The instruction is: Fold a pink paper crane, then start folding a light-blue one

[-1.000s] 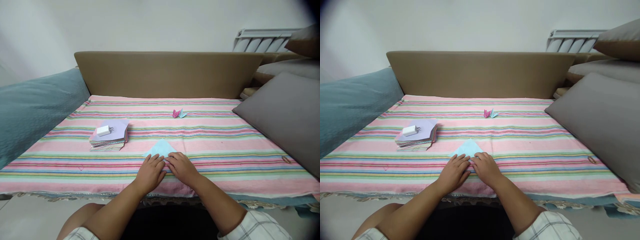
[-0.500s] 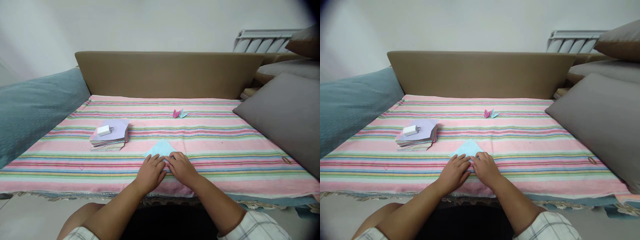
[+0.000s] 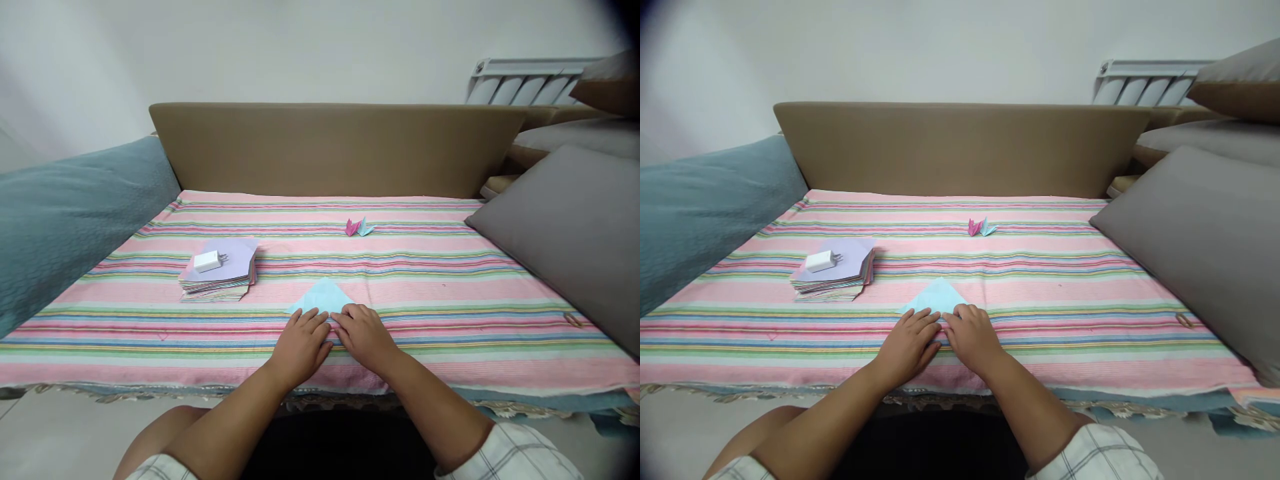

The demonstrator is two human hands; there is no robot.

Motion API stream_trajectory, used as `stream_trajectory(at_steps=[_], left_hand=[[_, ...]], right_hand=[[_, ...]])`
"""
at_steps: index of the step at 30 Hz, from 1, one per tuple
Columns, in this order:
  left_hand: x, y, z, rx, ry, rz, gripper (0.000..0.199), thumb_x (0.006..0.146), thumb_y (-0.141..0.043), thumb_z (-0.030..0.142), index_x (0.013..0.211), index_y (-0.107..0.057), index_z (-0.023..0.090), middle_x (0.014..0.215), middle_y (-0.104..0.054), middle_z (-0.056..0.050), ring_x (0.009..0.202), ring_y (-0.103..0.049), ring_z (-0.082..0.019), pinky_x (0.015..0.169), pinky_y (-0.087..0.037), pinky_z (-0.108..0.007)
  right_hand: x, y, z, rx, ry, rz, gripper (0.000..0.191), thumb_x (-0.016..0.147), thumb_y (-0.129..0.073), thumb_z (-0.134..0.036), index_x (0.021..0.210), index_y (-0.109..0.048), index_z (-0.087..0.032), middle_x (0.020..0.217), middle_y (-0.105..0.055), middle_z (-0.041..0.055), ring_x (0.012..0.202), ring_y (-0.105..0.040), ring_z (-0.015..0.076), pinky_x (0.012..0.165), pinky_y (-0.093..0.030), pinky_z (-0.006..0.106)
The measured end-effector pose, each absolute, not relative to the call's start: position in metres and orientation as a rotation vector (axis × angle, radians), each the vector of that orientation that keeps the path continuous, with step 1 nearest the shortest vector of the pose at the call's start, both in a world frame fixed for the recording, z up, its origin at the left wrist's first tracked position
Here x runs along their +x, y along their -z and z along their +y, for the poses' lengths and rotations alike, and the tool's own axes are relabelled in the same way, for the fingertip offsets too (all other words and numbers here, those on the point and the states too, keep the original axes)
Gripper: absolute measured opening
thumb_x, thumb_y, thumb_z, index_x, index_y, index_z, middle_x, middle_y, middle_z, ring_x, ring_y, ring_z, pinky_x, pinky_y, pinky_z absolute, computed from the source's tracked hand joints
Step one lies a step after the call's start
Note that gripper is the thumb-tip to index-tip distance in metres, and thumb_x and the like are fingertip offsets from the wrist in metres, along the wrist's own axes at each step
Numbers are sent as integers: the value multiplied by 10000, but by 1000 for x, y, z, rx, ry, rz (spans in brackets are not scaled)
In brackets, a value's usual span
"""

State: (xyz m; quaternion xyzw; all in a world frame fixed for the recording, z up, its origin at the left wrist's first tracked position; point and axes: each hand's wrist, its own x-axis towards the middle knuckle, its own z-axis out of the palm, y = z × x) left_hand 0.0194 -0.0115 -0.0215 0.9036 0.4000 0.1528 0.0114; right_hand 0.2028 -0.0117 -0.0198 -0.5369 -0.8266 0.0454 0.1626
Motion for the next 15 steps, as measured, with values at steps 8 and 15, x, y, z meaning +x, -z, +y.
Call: stream_trajectory(at_steps=[8,15], left_hand=[[18,24,-10,2823,-488,1238,253,869,-479,319,1084,-565,215,1284,-543,-60,1221,-439,-277,1024,-301,-512],[18,23,-10,2815,-468,1237,267,862,-494,315,1103,-564,225,1288,-541,-55,1226,-436,-276,1024,-304,-518]], right_hand=[[213,11,-10,-1607,-175,-2370,253,872,-498,-309,1085,-622,-251,978,-599,56,915,-519,197,805,-354,325],[225,0,-6,-1734,-226,-2375,263,881,-467,-338,1032,-665,-252,970,-639,50,920,-559,193,808,-361,314]])
